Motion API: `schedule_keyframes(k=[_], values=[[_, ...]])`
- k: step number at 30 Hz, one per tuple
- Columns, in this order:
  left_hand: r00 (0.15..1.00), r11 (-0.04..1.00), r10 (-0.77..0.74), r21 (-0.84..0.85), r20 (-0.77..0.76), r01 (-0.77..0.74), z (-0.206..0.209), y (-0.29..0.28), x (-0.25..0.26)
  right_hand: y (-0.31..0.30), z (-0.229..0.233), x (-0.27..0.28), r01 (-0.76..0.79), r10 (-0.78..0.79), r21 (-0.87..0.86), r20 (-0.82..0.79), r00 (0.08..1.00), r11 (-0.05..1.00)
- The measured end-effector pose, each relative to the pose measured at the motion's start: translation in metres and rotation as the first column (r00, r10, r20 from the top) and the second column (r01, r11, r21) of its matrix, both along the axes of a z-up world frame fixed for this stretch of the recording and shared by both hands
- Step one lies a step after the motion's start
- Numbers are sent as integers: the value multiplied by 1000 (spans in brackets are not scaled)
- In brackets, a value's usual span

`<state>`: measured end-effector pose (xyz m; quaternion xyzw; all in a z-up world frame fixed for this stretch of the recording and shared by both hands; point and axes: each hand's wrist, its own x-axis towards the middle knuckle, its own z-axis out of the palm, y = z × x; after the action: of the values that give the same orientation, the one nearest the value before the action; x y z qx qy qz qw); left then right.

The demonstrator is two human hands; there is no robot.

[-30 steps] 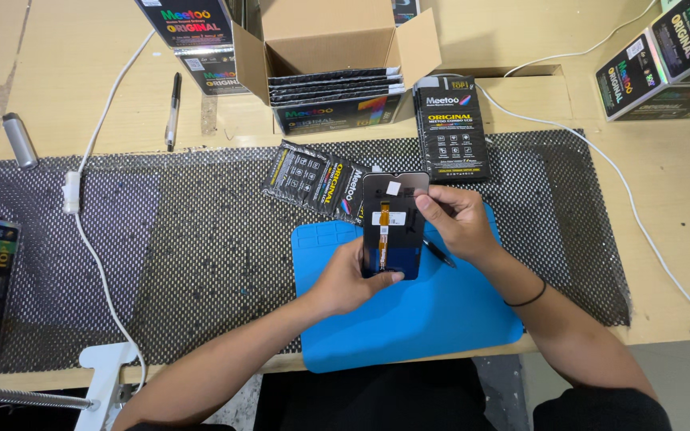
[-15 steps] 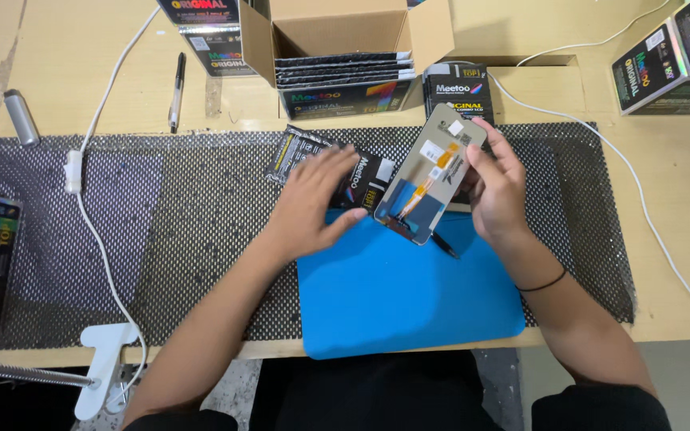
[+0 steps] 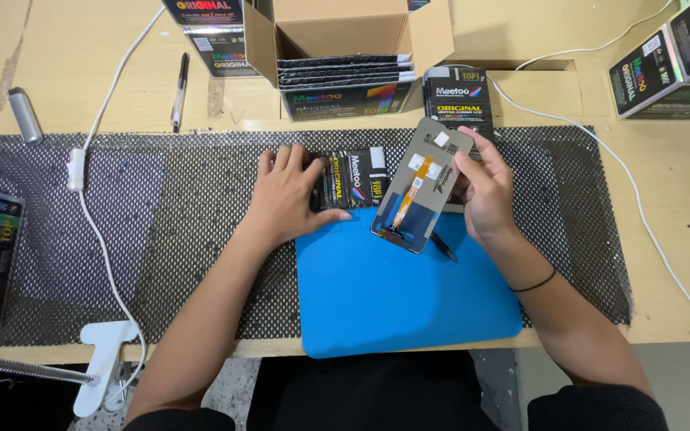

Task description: The person unpacks a smartphone screen assembly from a Meetoo box, removes the protective plastic film, and wipes the screen with a cloth. They then place the screen back into the box and repeat the process with another screen assembly.

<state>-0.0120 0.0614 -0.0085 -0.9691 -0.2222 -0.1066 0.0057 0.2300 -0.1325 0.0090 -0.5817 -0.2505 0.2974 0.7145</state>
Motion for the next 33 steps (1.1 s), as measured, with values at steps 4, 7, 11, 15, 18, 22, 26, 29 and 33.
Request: schedule_keyframes(k=[4, 7, 11, 15, 18, 22, 26, 29, 33], values=[[998, 997, -50, -60, 27, 52, 8, -5, 4, 0, -7, 4, -3, 2, 3, 24, 1000, 1000], [995, 960, -82, -264, 51, 92, 3, -4, 5, -1, -17, 9, 33, -32, -13, 43, 999, 999], [996, 986, -47, -153, 75, 58, 8, -11, 3, -3, -11, 11, 105, -105, 4, 50, 993, 994], [984, 978, -43, -193, 173, 77, 19, -24, 2, -4, 1, 11, 214, -216, 49, 41, 976, 976], [966, 971, -38, -220, 257, 96, 31, -39, 4, -6, -7, 21, 277, -285, 104, 73, 956, 955], [952, 974, -62, -189, 299, 122, 36, -52, 6, -9, 0, 18, 310, -325, 137, 100, 940, 941], [911, 962, -59, -221, 409, 161, 37, -58, 5, -8, 14, 5, 317, -338, 167, 117, 934, 934], [885, 969, -66, -183, 461, 167, 32, -58, 5, -7, 9, 7, 314, -337, 179, 113, 935, 932], [865, 982, -54, -132, 498, 137, 25, -58, 7, -7, 1, 10, 285, -309, 172, 130, 942, 943]])
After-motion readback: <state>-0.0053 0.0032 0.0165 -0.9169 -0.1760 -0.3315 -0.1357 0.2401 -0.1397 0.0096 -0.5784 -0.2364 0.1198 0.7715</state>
